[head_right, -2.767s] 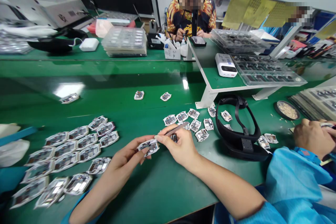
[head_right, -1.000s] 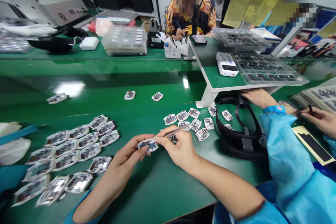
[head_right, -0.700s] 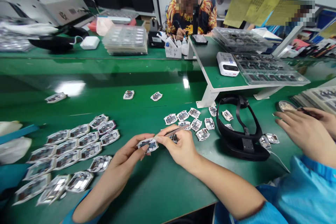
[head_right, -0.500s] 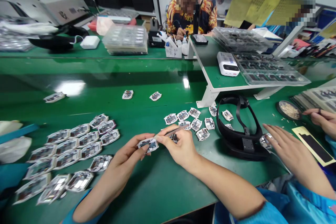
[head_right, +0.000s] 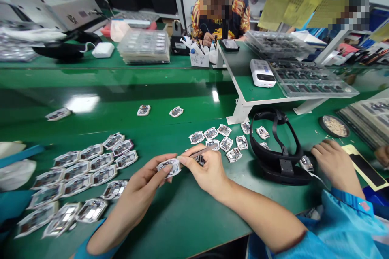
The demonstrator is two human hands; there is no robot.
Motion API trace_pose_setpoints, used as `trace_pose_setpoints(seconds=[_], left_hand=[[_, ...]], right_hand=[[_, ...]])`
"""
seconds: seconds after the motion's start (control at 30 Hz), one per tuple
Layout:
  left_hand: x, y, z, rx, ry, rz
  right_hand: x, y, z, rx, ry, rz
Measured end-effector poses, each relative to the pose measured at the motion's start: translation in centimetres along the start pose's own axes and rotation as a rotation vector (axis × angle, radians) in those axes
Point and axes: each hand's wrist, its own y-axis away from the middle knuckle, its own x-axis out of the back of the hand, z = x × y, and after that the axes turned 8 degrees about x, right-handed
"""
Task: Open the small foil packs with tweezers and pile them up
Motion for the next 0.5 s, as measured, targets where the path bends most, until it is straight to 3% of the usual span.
trace_pose_setpoints(seconds=[0.27, 0.5], left_hand=[[-0.27, -0.27, -0.23, -0.017, 0.003, 0.057], [-0.10, -0.11, 0.44, 0.090, 0.120, -0.016]], right_hand=[[-0.17, 0.36, -0.67, 0.092, 0.039, -0.035], [0.66, -0.36, -0.66, 0.165, 0.086, -0.013]])
